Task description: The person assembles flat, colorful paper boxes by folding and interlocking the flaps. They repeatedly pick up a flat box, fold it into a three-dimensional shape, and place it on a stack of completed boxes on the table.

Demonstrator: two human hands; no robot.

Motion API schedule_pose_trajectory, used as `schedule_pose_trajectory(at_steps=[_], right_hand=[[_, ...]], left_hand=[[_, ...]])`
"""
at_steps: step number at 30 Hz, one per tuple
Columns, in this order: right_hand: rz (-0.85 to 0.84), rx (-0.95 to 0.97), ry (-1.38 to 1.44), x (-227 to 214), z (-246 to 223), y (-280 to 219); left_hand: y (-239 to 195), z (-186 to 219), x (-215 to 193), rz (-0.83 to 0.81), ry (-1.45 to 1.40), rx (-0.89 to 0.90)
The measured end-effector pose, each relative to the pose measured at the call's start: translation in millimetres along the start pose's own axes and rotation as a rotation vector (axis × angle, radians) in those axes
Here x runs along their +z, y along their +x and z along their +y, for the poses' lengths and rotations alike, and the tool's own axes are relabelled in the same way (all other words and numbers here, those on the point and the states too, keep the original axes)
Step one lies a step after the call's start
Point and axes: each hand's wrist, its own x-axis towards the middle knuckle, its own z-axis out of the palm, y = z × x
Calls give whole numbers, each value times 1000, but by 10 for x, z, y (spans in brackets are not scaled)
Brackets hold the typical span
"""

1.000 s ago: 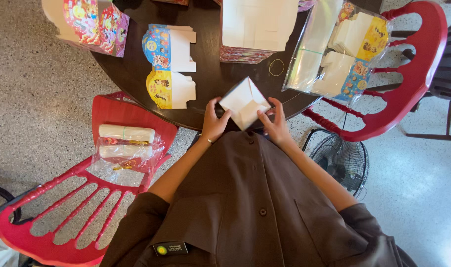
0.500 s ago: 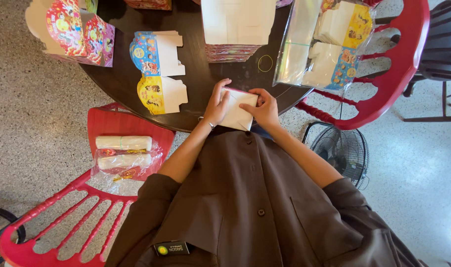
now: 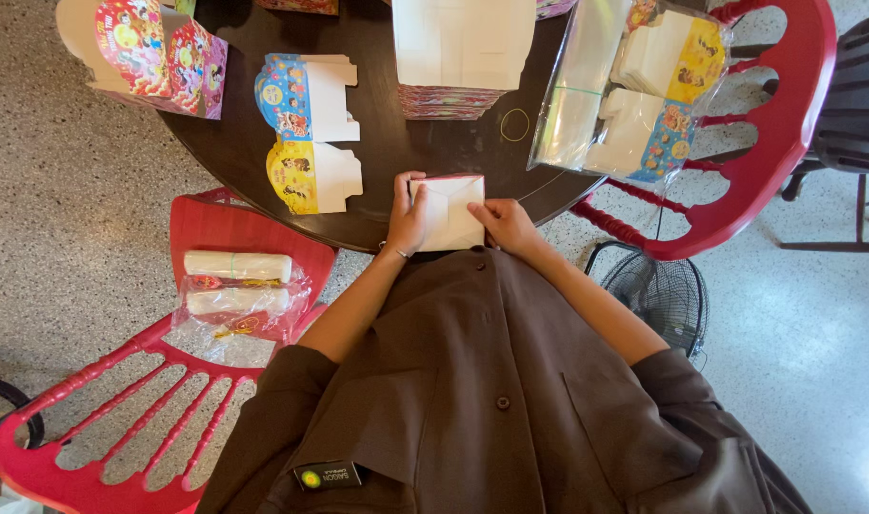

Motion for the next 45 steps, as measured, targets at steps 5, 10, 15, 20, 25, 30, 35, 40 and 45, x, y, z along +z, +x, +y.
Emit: schedule_pose_trajectory(at_steps=[5, 10, 15, 20, 25, 30, 35, 40, 45], right_hand=[[28, -75, -73, -119, 13, 88], [154, -171, -265, -164, -51, 220], [106, -285, -352, -150, -36, 283], [-109, -280, -487, -141, 211, 91], [-261, -284, -421, -133, 288, 246], [-232, -666, -261, 5, 62, 453], [-171, -498, 27, 324, -226, 659], [-283, -374, 162, 725, -265, 627], [-470, -370, 89, 1135, -342, 655]], left_hand=[[-63, 108, -34, -13, 75, 35], [-143, 48, -67, -58, -46, -46], [-191, -206, -73, -3, -58, 13], [-250, -347, -97, 79, -112, 22], [-199, -230, -92, 145, -111, 122], [-383, 89, -224, 249, -208, 45], [-605, 218, -294, 352, -287, -8], [-699, 121, -367, 566, -584, -29], [-834, 18, -443, 681, -401, -25]])
